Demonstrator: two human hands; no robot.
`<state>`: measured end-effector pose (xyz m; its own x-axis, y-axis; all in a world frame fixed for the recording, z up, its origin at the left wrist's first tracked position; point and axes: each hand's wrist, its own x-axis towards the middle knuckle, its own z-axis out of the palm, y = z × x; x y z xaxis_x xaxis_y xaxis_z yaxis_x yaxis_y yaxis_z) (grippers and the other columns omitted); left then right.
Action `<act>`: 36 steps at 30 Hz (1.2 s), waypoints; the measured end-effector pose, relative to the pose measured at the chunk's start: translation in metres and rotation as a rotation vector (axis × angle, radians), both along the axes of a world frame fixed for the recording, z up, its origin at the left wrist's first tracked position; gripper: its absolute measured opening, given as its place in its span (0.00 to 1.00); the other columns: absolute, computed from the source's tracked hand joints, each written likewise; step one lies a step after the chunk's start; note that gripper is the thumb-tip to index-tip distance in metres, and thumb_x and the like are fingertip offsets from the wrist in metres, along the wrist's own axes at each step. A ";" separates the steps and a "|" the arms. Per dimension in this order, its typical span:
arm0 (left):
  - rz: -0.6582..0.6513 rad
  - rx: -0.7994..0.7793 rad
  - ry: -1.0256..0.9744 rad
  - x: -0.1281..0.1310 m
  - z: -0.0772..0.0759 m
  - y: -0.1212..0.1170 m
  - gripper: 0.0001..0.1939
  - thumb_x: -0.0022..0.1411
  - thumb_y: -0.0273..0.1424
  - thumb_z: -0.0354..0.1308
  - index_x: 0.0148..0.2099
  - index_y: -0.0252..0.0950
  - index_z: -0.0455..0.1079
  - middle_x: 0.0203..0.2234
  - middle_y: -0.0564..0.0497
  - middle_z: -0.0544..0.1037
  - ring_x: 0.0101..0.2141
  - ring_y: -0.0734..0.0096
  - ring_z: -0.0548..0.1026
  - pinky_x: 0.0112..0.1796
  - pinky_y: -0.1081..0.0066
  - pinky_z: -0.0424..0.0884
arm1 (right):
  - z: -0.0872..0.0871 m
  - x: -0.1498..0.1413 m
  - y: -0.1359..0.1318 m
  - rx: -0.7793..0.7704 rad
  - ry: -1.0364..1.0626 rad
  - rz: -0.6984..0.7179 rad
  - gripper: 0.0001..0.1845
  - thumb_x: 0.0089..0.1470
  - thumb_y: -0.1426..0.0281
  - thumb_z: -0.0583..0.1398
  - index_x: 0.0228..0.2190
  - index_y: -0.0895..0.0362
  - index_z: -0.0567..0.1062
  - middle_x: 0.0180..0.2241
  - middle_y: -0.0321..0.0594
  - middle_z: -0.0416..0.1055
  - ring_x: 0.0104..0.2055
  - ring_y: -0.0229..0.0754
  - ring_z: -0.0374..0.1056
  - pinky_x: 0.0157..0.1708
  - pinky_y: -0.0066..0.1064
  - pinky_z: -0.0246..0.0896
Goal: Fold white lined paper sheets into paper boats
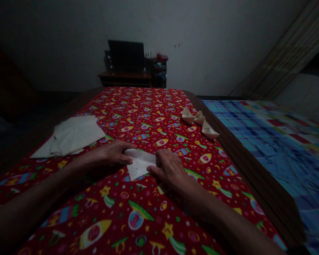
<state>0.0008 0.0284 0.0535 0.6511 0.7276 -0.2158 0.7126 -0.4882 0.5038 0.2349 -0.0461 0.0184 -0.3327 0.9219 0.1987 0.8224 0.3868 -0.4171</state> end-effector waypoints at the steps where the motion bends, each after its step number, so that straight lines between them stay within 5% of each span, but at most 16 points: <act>1: 0.011 -0.021 -0.018 0.000 0.000 -0.001 0.07 0.50 0.35 0.55 0.29 0.35 0.68 0.19 0.58 0.67 0.22 0.74 0.66 0.20 0.78 0.53 | 0.000 -0.001 0.000 -0.024 0.007 -0.022 0.13 0.51 0.61 0.61 0.29 0.57 0.66 0.30 0.36 0.66 0.31 0.37 0.59 0.29 0.27 0.50; 7: 0.165 0.048 -0.191 0.000 -0.002 -0.012 0.07 0.50 0.32 0.54 0.26 0.34 0.67 0.17 0.57 0.68 0.20 0.75 0.66 0.20 0.78 0.55 | 0.005 -0.004 0.009 -0.124 0.078 -0.037 0.09 0.49 0.68 0.59 0.21 0.57 0.67 0.21 0.31 0.62 0.23 0.33 0.57 0.22 0.24 0.44; 13: 0.016 0.758 -0.516 0.002 0.003 -0.030 0.05 0.58 0.26 0.51 0.32 0.35 0.68 0.30 0.50 0.75 0.34 0.69 0.71 0.36 0.71 0.64 | 0.024 0.003 0.016 0.656 -0.053 0.148 0.09 0.57 0.72 0.54 0.28 0.58 0.72 0.30 0.42 0.68 0.33 0.40 0.59 0.32 0.30 0.53; 16: -0.091 0.946 -0.362 0.000 -0.005 -0.035 0.08 0.62 0.25 0.49 0.32 0.36 0.67 0.31 0.49 0.75 0.35 0.66 0.70 0.37 0.67 0.63 | 0.023 0.003 0.011 0.752 -0.254 0.287 0.10 0.60 0.73 0.52 0.30 0.58 0.72 0.30 0.42 0.68 0.33 0.41 0.57 0.32 0.31 0.53; 20: -0.160 0.803 -0.141 -0.005 -0.026 -0.042 0.08 0.64 0.24 0.47 0.35 0.35 0.67 0.33 0.48 0.75 0.37 0.64 0.70 0.38 0.65 0.62 | 0.006 0.004 0.008 0.545 -0.340 0.430 0.13 0.61 0.74 0.49 0.32 0.61 0.72 0.30 0.43 0.68 0.33 0.41 0.57 0.31 0.31 0.54; 26: -0.051 0.582 -0.204 -0.012 -0.036 -0.054 0.05 0.64 0.27 0.50 0.37 0.35 0.68 0.37 0.48 0.73 0.40 0.65 0.69 0.42 0.65 0.64 | -0.012 0.016 0.014 0.352 -0.127 0.434 0.14 0.61 0.73 0.49 0.33 0.60 0.73 0.32 0.45 0.69 0.34 0.40 0.60 0.32 0.30 0.56; 31: 0.111 0.427 -0.391 -0.014 -0.042 -0.048 0.09 0.63 0.30 0.52 0.31 0.35 0.68 0.32 0.50 0.72 0.35 0.70 0.70 0.37 0.71 0.66 | -0.013 0.019 0.012 0.087 0.202 0.273 0.12 0.60 0.67 0.54 0.30 0.58 0.74 0.31 0.42 0.71 0.31 0.36 0.64 0.29 0.26 0.58; 36: 0.238 0.378 -0.349 -0.013 -0.047 -0.037 0.11 0.62 0.32 0.53 0.28 0.34 0.69 0.30 0.51 0.70 0.32 0.70 0.70 0.34 0.71 0.65 | -0.009 0.014 0.014 0.006 0.170 0.096 0.12 0.58 0.67 0.54 0.28 0.59 0.73 0.27 0.39 0.70 0.28 0.36 0.64 0.28 0.26 0.54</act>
